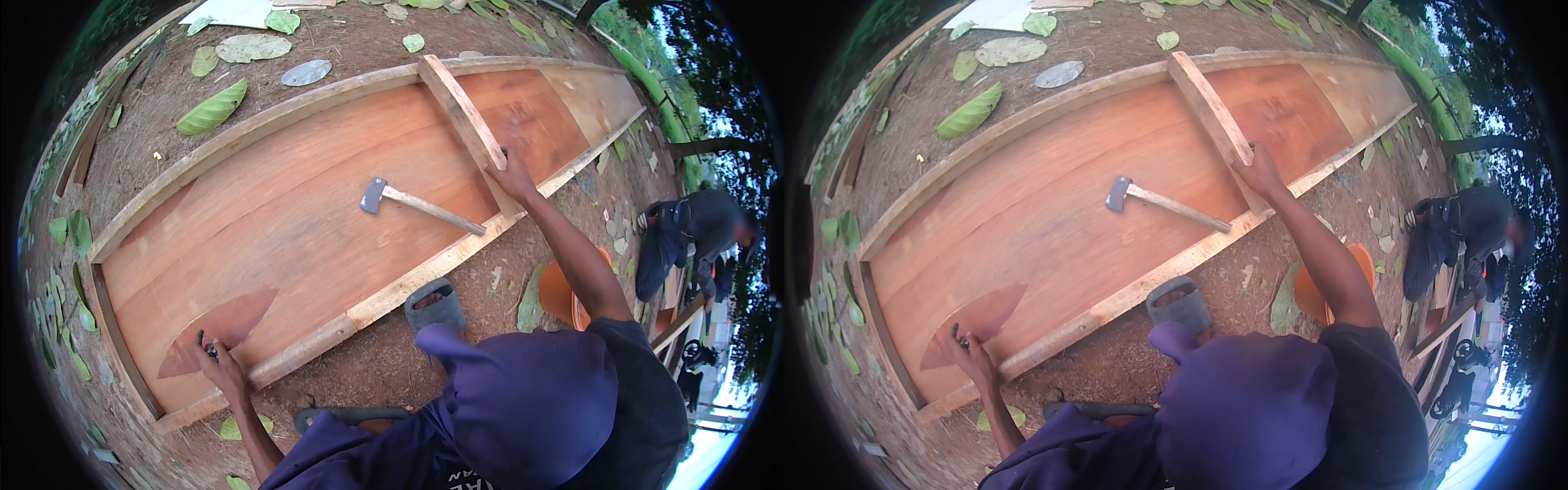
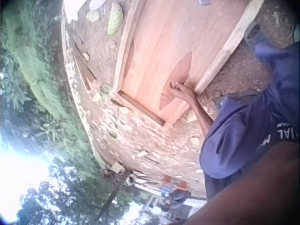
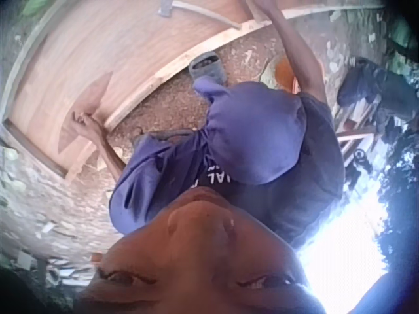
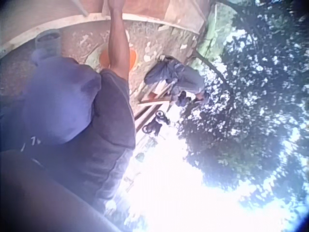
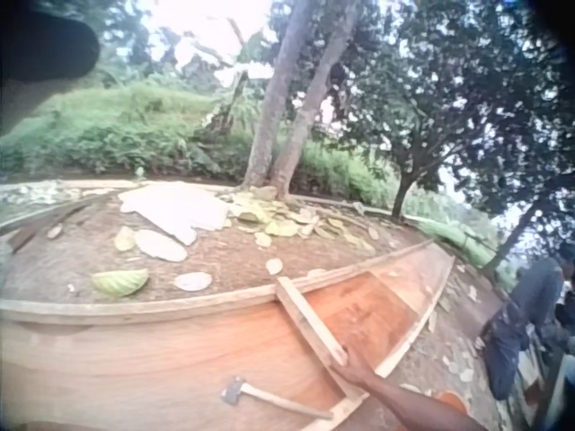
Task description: The person gathers nails from a bucket, then uses a hammer to drive nails into a wooden frame on the ground. They later use a hand saw to cut a small wooden plank. The work is performed outdoors on a dirt surface with scattered leaves.
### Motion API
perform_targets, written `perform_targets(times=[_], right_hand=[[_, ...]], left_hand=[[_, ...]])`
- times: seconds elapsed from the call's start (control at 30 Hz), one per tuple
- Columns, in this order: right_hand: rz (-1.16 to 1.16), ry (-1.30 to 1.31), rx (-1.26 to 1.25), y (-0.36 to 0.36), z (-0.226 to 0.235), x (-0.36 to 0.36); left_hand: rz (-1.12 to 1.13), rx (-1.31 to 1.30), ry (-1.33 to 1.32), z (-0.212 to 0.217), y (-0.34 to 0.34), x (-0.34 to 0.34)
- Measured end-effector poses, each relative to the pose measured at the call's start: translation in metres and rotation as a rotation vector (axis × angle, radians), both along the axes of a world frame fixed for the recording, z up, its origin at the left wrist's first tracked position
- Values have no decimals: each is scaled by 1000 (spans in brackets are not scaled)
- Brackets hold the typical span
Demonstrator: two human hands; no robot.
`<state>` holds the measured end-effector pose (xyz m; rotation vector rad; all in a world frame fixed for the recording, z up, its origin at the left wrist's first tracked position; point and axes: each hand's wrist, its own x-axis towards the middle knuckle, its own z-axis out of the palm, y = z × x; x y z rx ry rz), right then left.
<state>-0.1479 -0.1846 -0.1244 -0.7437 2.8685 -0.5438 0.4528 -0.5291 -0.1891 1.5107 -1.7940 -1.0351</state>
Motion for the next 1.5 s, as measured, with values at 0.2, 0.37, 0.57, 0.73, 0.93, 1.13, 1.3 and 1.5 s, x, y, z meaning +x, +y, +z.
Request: perform_targets(times=[0.2, 0.37, 0.57, 0.73, 0.93, 1.13, 1.3, 1.5], right_hand=[[-22, -1, -47, 4, 1, 16], [-86, -22, 1, -3, 3, 18], [-122, -347, 16, 39, 20, 8], [85, 311, 166, 53, 17, 21], [425, 104, 105, -22, 22, 93], [547, 12, 255, -56, -7, 129], [578, -3, 287, -41, -27, 129], [657, 20, 336, -52, -10, 144]], left_hand=[[-1, -1, -1, 4, 1, 0], [5, 9, -24, 5, -1, 2], [14, 7, -8, 9, 5, -2], [-3, 10, -59, 12, 8, -8], [73, 166, 63, 30, 2, -18], [-21, 274, 243, 15, -6, -8], [57, 3, 267, 23, -3, -4], [291, 173, 670, 41, 2, 29]])
